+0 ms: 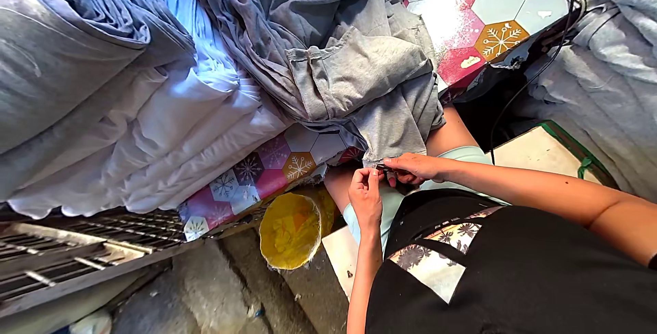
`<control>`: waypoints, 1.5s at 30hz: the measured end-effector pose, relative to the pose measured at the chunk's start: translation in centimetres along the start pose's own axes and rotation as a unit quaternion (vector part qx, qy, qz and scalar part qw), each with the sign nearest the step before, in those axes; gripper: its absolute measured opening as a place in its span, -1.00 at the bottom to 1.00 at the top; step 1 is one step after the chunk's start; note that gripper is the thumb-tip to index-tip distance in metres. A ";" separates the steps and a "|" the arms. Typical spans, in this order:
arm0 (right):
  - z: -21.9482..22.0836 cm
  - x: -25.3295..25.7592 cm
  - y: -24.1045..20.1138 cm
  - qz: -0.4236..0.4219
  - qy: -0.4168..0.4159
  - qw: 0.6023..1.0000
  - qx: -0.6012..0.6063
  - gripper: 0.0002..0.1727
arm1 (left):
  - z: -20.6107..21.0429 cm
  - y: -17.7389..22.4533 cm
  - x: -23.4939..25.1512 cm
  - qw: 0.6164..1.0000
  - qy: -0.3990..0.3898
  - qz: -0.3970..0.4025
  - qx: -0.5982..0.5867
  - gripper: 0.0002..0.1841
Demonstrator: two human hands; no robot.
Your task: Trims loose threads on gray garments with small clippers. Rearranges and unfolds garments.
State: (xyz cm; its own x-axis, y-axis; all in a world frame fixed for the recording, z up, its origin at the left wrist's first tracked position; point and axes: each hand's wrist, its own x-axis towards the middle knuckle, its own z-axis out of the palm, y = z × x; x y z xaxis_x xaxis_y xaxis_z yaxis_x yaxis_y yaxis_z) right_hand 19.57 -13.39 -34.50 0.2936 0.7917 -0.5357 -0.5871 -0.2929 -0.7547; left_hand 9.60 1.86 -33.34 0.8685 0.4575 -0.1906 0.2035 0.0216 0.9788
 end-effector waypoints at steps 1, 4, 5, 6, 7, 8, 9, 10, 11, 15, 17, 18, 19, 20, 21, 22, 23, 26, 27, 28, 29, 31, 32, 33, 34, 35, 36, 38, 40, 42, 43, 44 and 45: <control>-0.1 0.0 -0.4 0.019 -0.001 1.000 0.019 -0.36 | 0.0 -0.1 0.0 1.000 -0.001 0.007 0.004 -0.89; -0.5 0.3 -1.2 0.055 -0.018 0.996 0.062 -0.36 | 0.0 -0.3 0.1 0.999 0.000 0.025 0.022 -0.88; -0.7 0.5 -1.2 0.062 -0.023 0.995 0.070 -0.36 | 0.0 -0.4 0.1 0.999 0.001 0.027 0.030 -0.88; -0.9 0.7 -1.2 0.067 -0.026 0.995 0.073 -0.36 | 0.0 -0.4 0.1 0.999 0.002 0.028 0.038 -0.89; -1.1 0.9 -1.1 0.071 -0.026 0.994 0.074 -0.37 | 0.0 -0.5 0.1 0.999 0.003 0.030 0.045 -0.89; -1.1 1.1 -1.0 0.075 -0.020 0.994 0.071 -0.37 | 0.0 -0.5 0.2 0.998 0.004 0.032 0.048 -0.90; -1.0 1.3 -1.1 0.080 -0.008 0.995 0.062 -0.37 | 0.0 -0.5 0.2 0.998 0.005 0.033 0.051 -0.90; -0.8 1.3 -1.1 0.083 0.004 0.995 0.049 -0.37 | 0.0 -0.5 0.2 0.998 0.005 0.033 0.053 -0.90; -0.7 1.4 -1.0 0.083 0.012 0.996 0.035 -0.38 | 0.0 -0.6 0.3 0.998 0.005 0.031 0.053 -0.90; -0.9 1.7 -0.3 0.055 0.002 0.998 0.027 -0.37 | -0.1 -0.9 0.5 0.999 0.006 0.018 0.047 -0.88; -1.2 2.0 0.2 0.047 0.003 0.998 0.033 -0.36 | 0.0 -1.1 0.5 0.999 0.006 0.015 0.046 -0.88; -1.3 2.1 0.3 0.046 0.008 0.998 0.031 -0.36 | 0.1 -1.1 0.5 0.999 0.005 0.012 0.043 -0.88; -1.2 2.1 0.4 0.046 0.014 0.999 0.026 -0.36 | 0.1 -1.1 0.6 0.999 0.004 0.008 0.039 -0.88; -1.2 2.1 0.4 0.045 0.020 0.999 0.021 -0.37 | 0.2 -1.1 0.6 0.999 0.004 0.002 0.033 -0.87; -1.2 2.1 0.5 0.043 0.021 0.999 0.019 -0.37 | 0.2 -1.1 0.6 1.000 0.005 -0.003 0.025 -0.87; -1.2 2.0 0.5 0.045 0.020 0.999 0.021 -0.38 | 0.3 -1.1 0.7 1.000 0.006 -0.008 0.016 -0.86; -1.2 1.8 0.4 0.051 0.017 0.998 0.027 -0.38 | 0.3 -1.2 0.7 1.000 0.005 -0.009 0.011 -0.86; -1.4 1.3 0.1 0.071 -0.002 0.996 0.061 -0.37 | 0.4 -1.3 0.7 1.000 0.008 -0.014 0.006 -0.86; -1.5 1.3 0.3 0.070 -0.007 0.995 0.067 -0.36 | 0.4 -1.4 0.7 1.000 0.009 -0.016 0.003 -0.85; -1.6 1.4 0.4 0.068 -0.008 0.995 0.071 -0.36 | 0.4 -1.4 0.7 1.000 0.009 -0.015 0.001 -0.84; -1.8 1.4 0.6 0.067 -0.009 0.995 0.073 -0.36 | 0.5 -1.4 0.8 1.000 0.009 -0.014 0.000 -0.84; -1.9 1.7 0.9 0.063 -0.007 0.995 0.075 -0.37 | 0.5 -1.4 0.7 1.000 0.008 -0.014 -0.001 -0.84; -1.8 1.7 0.8 0.062 -0.001 0.996 0.071 -0.37 | 0.5 -1.4 0.8 1.000 0.007 -0.014 0.001 -0.84; -1.7 1.8 0.8 0.062 0.008 0.996 0.064 -0.37 | 0.5 -1.3 0.8 1.000 0.007 -0.012 0.003 -0.84; -1.5 1.7 0.7 0.061 0.020 0.996 0.055 -0.37 | 0.5 -1.3 0.8 1.000 0.007 -0.011 0.007 -0.85; -1.3 1.7 0.6 0.061 0.029 0.997 0.044 -0.37 | 0.6 -1.4 0.8 1.000 0.007 -0.011 0.009 -0.85; -1.2 1.6 0.5 0.061 0.033 0.997 0.035 -0.37 | 0.6 -1.4 0.8 1.000 0.005 -0.014 0.008 -0.84; -1.3 1.4 0.4 0.057 0.030 0.997 0.029 -0.38 | 0.3 -1.3 0.8 1.000 -0.003 -0.021 -0.006 -0.84; -1.7 0.8 0.7 0.048 0.021 0.998 0.046 -0.39 | -1.6 -1.1 0.8 0.999 -0.019 -0.026 0.034 -0.85; -2.4 0.2 1.1 0.037 0.023 0.997 0.066 -0.40 | -5.5 -0.9 1.1 0.973 0.022 -0.041 0.224 -0.83; -2.6 0.0 1.2 0.033 0.032 0.996 0.074 -0.40 | -7.6 -0.9 1.3 0.932 0.073 -0.059 0.351 -0.78; -2.7 -0.3 1.2 0.031 0.043 0.996 0.077 -0.38 | -9.5 -1.0 1.3 0.888 0.112 -0.078 0.440 -0.70; -2.7 -0.5 1.2 0.028 0.053 0.995 0.079 -0.38 | -10.8 -1.2 1.4 0.865 0.140 -0.074 0.477 -0.61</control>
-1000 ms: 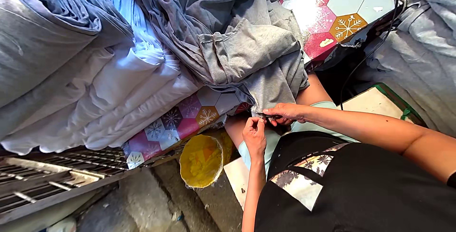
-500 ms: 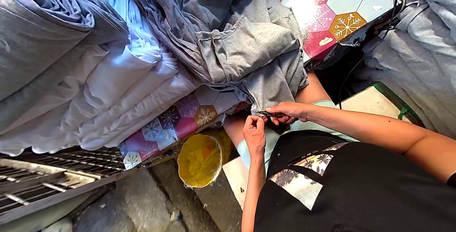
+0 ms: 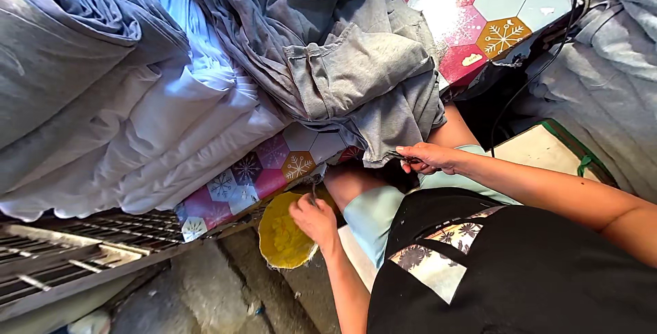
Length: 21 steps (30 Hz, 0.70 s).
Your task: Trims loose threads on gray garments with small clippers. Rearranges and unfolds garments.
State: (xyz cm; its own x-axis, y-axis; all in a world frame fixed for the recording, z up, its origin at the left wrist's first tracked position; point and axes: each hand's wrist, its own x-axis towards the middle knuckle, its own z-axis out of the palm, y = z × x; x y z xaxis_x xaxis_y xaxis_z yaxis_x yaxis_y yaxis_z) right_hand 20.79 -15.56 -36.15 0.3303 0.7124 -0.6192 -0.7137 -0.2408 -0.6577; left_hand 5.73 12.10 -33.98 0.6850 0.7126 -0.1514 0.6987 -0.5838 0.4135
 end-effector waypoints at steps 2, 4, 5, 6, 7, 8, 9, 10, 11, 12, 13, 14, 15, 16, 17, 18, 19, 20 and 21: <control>0.2 0.0 -0.2 -0.003 0.012 1.000 0.005 -0.37 | 0.1 0.1 0.4 0.997 0.043 0.050 -0.049 -0.48; 0.6 0.3 0.0 -0.006 0.009 1.000 0.006 -0.36 | 1.5 2.5 -0.1 0.975 -0.004 0.121 -0.185 -0.42; 0.9 0.4 -0.1 -0.006 0.004 1.000 0.001 -0.36 | 2.6 4.0 -0.6 0.961 -0.029 0.149 -0.233 -0.38; 1.1 0.6 -0.1 -0.009 -0.002 1.000 -0.004 -0.36 | 3.7 5.5 -0.9 0.950 -0.045 0.171 -0.258 -0.36; 1.4 0.6 -0.2 -0.011 -0.005 1.000 -0.010 -0.36 | 4.7 6.7 -1.3 0.940 -0.051 0.188 -0.278 -0.40; 1.7 0.4 -0.3 -0.012 -0.008 1.000 -0.014 -0.37 | 5.7 7.5 -1.7 0.933 -0.039 0.204 -0.294 -0.51; 1.8 0.3 -0.3 -0.012 -0.011 1.000 -0.015 -0.38 | 6.5 7.8 -1.9 0.928 -0.014 0.217 -0.303 -0.68; 1.8 0.2 -0.4 -0.013 -0.015 1.000 -0.016 -0.38 | 7.1 7.9 -2.0 0.923 0.013 0.226 -0.311 -0.81; 1.8 0.2 -0.4 -0.015 -0.017 1.000 -0.017 -0.38 | 7.4 7.7 -2.1 0.918 0.038 0.237 -0.317 -0.88; 1.8 0.1 -0.5 -0.017 -0.017 1.000 -0.020 -0.38 | 7.5 7.5 -2.3 0.914 0.064 0.248 -0.315 -0.90; 1.8 0.0 -0.5 -0.017 -0.016 0.999 -0.026 -0.39 | 7.5 7.2 -2.5 0.913 0.085 0.261 -0.302 -0.91; 1.9 0.0 -0.6 -0.013 -0.017 0.999 -0.036 -0.39 | 7.3 6.9 -2.6 0.916 0.099 0.269 -0.282 -0.91; 2.1 0.1 -0.7 -0.007 -0.018 0.999 -0.046 -0.39 | 7.2 6.6 -2.8 0.919 0.108 0.274 -0.261 -0.90; 2.3 0.4 -0.6 0.001 -0.021 0.998 -0.055 -0.39 | 7.0 6.4 -2.9 0.923 0.111 0.276 -0.245 -0.90; 2.4 0.7 -0.6 0.009 -0.022 0.998 -0.065 -0.39 | 6.9 6.3 -3.1 0.926 0.110 0.274 -0.236 -0.90; 2.5 0.9 -0.6 0.016 -0.021 0.997 -0.074 -0.39 | 6.8 6.2 -3.2 0.927 0.109 0.270 -0.235 -0.91; 2.7 1.1 -0.7 0.023 -0.020 0.996 -0.084 -0.39 | 6.6 6.2 -3.3 0.929 0.104 0.261 -0.239 -0.92; 2.9 1.3 -0.9 0.031 -0.018 0.995 -0.096 -0.40 | 6.4 6.3 -3.4 0.932 0.098 0.250 -0.244 -0.92; 3.0 1.5 -1.0 0.036 -0.017 0.994 -0.105 -0.40 | 6.2 6.4 -3.6 0.934 0.093 0.238 -0.248 -0.91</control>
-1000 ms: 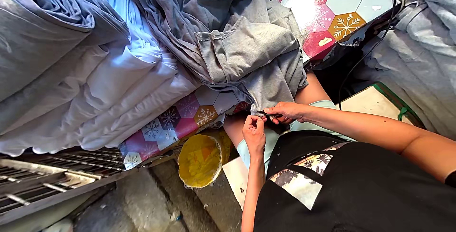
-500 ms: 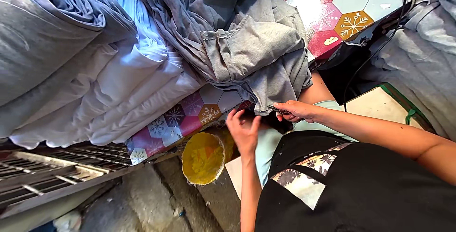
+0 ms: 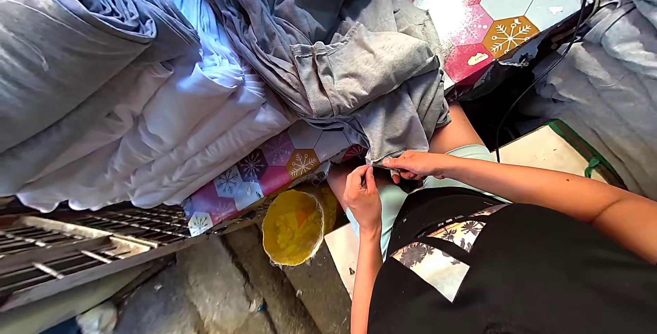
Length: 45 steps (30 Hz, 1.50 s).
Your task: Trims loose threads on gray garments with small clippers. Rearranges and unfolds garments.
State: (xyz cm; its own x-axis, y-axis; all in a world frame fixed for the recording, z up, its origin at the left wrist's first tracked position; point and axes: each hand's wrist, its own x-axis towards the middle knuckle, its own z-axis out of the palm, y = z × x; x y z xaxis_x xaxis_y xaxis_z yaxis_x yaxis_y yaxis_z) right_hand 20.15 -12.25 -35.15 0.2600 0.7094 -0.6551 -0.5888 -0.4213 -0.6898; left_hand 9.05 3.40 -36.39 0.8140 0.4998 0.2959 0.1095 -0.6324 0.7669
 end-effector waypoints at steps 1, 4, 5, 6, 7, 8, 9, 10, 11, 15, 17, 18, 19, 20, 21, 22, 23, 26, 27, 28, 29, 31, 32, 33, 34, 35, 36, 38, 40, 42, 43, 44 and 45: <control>0.1 0.3 -0.1 0.002 0.001 1.000 -0.003 -0.40 | -0.1 0.2 -0.1 1.000 -0.001 -0.011 -0.008 -0.91; 0.1 0.7 -0.8 0.012 0.003 1.000 -0.004 -0.38 | -0.1 0.5 -0.3 0.999 0.001 -0.022 -0.038 -0.90; 0.1 0.7 -1.1 0.017 0.003 1.000 0.002 -0.37 | -0.1 0.5 -0.4 0.999 0.001 -0.020 -0.043 -0.91; 0.1 0.6 -1.4 0.021 0.003 1.000 0.008 -0.37 | -0.1 0.5 -0.4 0.999 0.000 -0.018 -0.043 -0.91; 0.1 0.5 -1.6 0.027 0.002 1.000 0.015 -0.36 | -0.2 0.5 -0.5 0.999 -0.004 -0.015 -0.040 -0.91; 0.0 0.5 -1.8 0.034 0.000 0.999 0.021 -0.36 | -0.2 0.5 -0.5 0.999 -0.006 -0.009 -0.035 -0.91; 0.0 0.5 -2.0 0.042 -0.001 0.999 0.027 -0.35 | -0.1 0.4 -0.5 1.000 -0.007 0.000 -0.027 -0.91; 0.0 0.5 -2.2 0.051 0.000 0.998 0.029 -0.35 | -0.1 0.3 -0.6 1.000 -0.005 0.011 -0.019 -0.91; 0.0 0.5 -2.3 0.059 0.004 0.998 0.028 -0.36 | 0.0 0.1 -0.6 1.000 -0.003 0.022 -0.012 -0.91; -0.4 1.2 -2.3 0.073 0.014 0.997 0.011 -0.36 | 0.4 -0.1 -0.8 0.998 0.002 0.054 0.007 -0.92; -0.7 1.7 -2.1 0.073 0.017 0.997 0.004 -0.37 | 0.5 -0.3 -0.9 0.998 0.002 0.060 0.010 -0.91; -0.7 1.9 -2.0 0.074 0.022 0.997 0.001 -0.38 | 0.6 -0.4 -1.0 0.998 0.001 0.060 0.012 -0.91; -0.6 2.0 -2.0 0.075 0.029 0.997 -0.003 -0.39 | 0.7 -0.5 -1.0 0.998 0.000 0.058 0.013 -0.91; -0.5 2.0 -2.0 0.076 0.037 0.996 -0.008 -0.40 | 0.7 -0.5 -1.0 0.998 -0.002 0.055 0.014 -0.92; -0.5 2.1 -2.0 0.078 0.042 0.996 -0.013 -0.41 | 0.8 -0.6 -1.0 0.999 -0.006 0.052 0.013 -0.92; -0.5 2.2 -1.9 0.081 0.044 0.996 -0.020 -0.41 | 0.8 -0.7 -1.0 0.999 -0.009 0.049 0.012 -0.92; -0.5 2.3 -1.7 0.085 0.043 0.995 -0.022 -0.41 | 0.8 -0.9 -1.0 0.999 -0.010 0.046 0.010 -0.92; -0.7 2.0 -1.0 0.071 0.040 0.997 0.012 -0.35 | -0.7 -1.3 -0.9 1.000 -0.012 0.007 0.008 -0.90; -0.9 1.5 -0.9 0.060 0.031 0.997 0.027 -0.34 | -2.0 -1.6 -0.7 0.999 -0.003 -0.038 0.006 -0.86; -1.2 0.9 -1.0 0.049 0.025 0.997 0.045 -0.35 | -3.4 -2.0 -0.4 0.994 0.022 -0.102 -0.013 -0.80; -1.5 0.3 -1.0 0.038 0.021 0.997 0.072 -0.35 | -4.8 -2.7 0.0 0.980 0.064 -0.179 -0.061 -0.71; -2.3 -0.1 -0.3 0.026 0.028 0.991 0.128 -0.36 | -6.6 -3.4 1.2 0.911 0.135 -0.333 -0.200 -0.50; -2.5 -0.1 0.2 0.020 0.036 0.987 0.152 -0.37 | -6.8 -3.2 1.6 0.882 0.118 -0.385 -0.245 -0.41; -2.5 0.1 0.6 0.009 0.042 0.985 0.166 -0.36 | -6.3 -2.7 1.8 0.870 0.066 -0.414 -0.259 -0.38; -2.4 0.2 0.9 -0.008 0.046 0.985 0.164 -0.36 | -5.2 -2.2 1.8 0.868 -0.008 -0.424 -0.260 -0.42; -2.0 0.1 0.9 -0.028 0.057 0.988 0.143 -0.36 | -3.9 -1.7 1.8 0.859 -0.080 -0.424 -0.274 -0.49; -1.5 0.1 0.8 -0.056 0.075 0.990 0.108 -0.36 | -2.4 -1.1 1.6 0.843 -0.129 -0.427 -0.302 -0.58; -1.0 0.1 1.0 -0.142 0.127 0.982 -0.017 -0.40 | 0.0 0.1 1.7 0.801 -0.140 -0.452 -0.366 -0.76; -0.8 -0.7 1.0 -0.241 0.209 0.927 -0.198 -0.48 | 0.8 1.6 2.0 0.777 -0.104 -0.462 -0.415 -0.83; -0.7 -1.5 1.1 -0.321 0.278 0.838 -0.342 -0.48 | 0.4 3.2 2.5 0.766 -0.070 -0.459 -0.444 -0.80; -0.6 -1.7 1.2 -0.364 0.306 0.791 -0.385 -0.47 | 0.1 3.9 2.7 0.765 -0.060 -0.455 -0.452 -0.78; -0.5 -1.6 1.4 -0.406 0.330 0.745 -0.414 -0.46 | -0.2 4.5 2.8 0.764 -0.054 -0.452 -0.458 -0.77; -0.4 -1.5 1.4 -0.438 0.348 0.706 -0.434 -0.44 | -0.5 5.0 2.8 0.763 -0.054 -0.449 -0.462 -0.76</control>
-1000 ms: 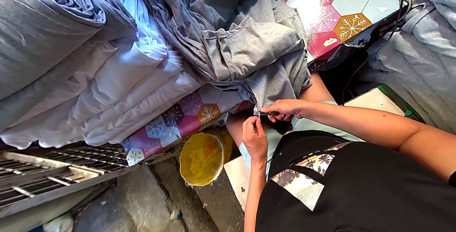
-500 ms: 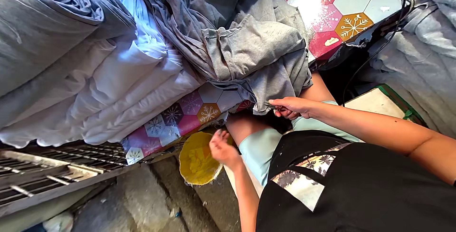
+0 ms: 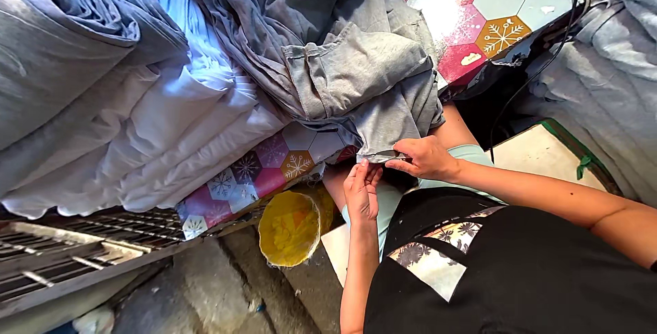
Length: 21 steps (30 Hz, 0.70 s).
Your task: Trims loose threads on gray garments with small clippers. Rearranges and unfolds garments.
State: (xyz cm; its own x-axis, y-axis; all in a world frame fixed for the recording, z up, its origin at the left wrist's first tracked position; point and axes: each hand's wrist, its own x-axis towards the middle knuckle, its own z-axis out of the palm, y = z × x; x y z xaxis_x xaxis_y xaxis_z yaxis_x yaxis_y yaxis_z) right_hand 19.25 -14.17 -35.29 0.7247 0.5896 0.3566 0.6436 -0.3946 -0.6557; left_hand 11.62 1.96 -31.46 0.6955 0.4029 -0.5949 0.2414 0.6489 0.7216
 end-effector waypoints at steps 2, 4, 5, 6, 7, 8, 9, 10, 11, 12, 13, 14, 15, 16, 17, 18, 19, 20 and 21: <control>0.4 0.3 -0.1 -0.044 0.045 0.997 -0.043 -0.43 | 0.4 0.4 -0.6 1.000 -0.008 -0.002 -0.005 -0.74; 0.6 0.6 -0.4 -0.057 0.069 0.994 -0.061 -0.44 | 0.8 0.6 -0.9 1.000 -0.012 -0.005 -0.010 -0.73; 0.7 0.7 -0.5 -0.057 0.077 0.993 -0.062 -0.45 | 0.9 0.6 -1.0 1.000 -0.012 -0.004 -0.013 -0.72; 0.6 0.8 -0.6 -0.057 0.083 0.993 -0.063 -0.45 | 1.0 0.6 -1.1 1.000 -0.014 -0.004 -0.015 -0.71; 0.6 0.8 -0.7 -0.056 0.087 0.993 -0.064 -0.46 | 1.0 0.6 -1.2 1.000 -0.015 -0.001 -0.015 -0.71; 0.6 0.8 -0.7 -0.055 0.088 0.992 -0.065 -0.46 | 1.1 0.6 -1.2 1.000 -0.016 0.003 -0.013 -0.71; 0.5 0.8 -0.7 -0.056 0.089 0.992 -0.067 -0.47 | 1.1 0.5 -1.3 1.000 -0.017 0.008 -0.010 -0.71; 0.5 0.8 -0.7 -0.058 0.090 0.992 -0.069 -0.47 | 1.1 0.5 -1.3 1.000 -0.017 0.013 -0.005 -0.71; 0.4 0.8 -0.7 -0.060 0.091 0.992 -0.070 -0.48 | 1.1 0.5 -1.4 1.000 -0.017 0.019 0.002 -0.71; 0.4 0.7 -0.7 -0.061 0.089 0.992 -0.068 -0.49 | 1.2 0.5 -1.4 1.000 -0.018 0.024 0.007 -0.71; 0.3 0.7 -0.7 -0.061 0.089 0.992 -0.064 -0.49 | 1.2 0.5 -1.4 0.999 -0.019 0.027 0.011 -0.71; 0.3 0.7 -0.7 -0.057 0.087 0.993 -0.057 -0.48 | 1.2 0.5 -1.4 0.999 -0.018 0.030 0.017 -0.71; 0.2 0.6 -0.8 -0.049 0.082 0.994 -0.045 -0.48 | 1.3 0.5 -1.4 0.999 -0.017 0.032 0.021 -0.71; 0.2 0.6 -0.8 -0.037 0.081 0.996 -0.033 -0.48 | 1.3 0.5 -1.4 0.999 -0.017 0.034 0.022 -0.71; 0.1 0.6 -0.9 -0.024 0.083 0.996 -0.018 -0.49 | 1.3 0.5 -1.4 0.999 -0.018 0.036 0.021 -0.71; 0.0 0.6 -0.9 -0.011 0.087 0.996 0.002 -0.49 | 1.4 0.5 -1.4 0.999 -0.018 0.037 0.019 -0.71; 0.0 0.7 -0.8 -0.004 0.088 0.996 0.023 -0.49 | 1.4 0.5 -1.5 0.999 -0.022 0.036 0.017 -0.70; 0.0 0.7 -0.7 -0.001 0.085 0.995 0.042 -0.49 | 1.4 0.5 -1.5 0.999 -0.029 0.037 0.018 -0.70; 0.1 0.7 -0.5 -0.002 0.075 0.996 0.057 -0.50 | 1.3 0.5 -1.5 0.998 -0.040 0.044 0.030 -0.71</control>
State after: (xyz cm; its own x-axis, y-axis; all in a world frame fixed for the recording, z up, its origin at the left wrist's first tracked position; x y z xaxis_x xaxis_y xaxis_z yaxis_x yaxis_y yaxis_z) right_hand 19.41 -13.49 -34.77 0.7564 0.4761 0.4486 0.6206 -0.3055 -0.7222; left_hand 11.55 0.86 -29.76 0.7670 0.4020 -0.5001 0.2155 0.5727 0.7910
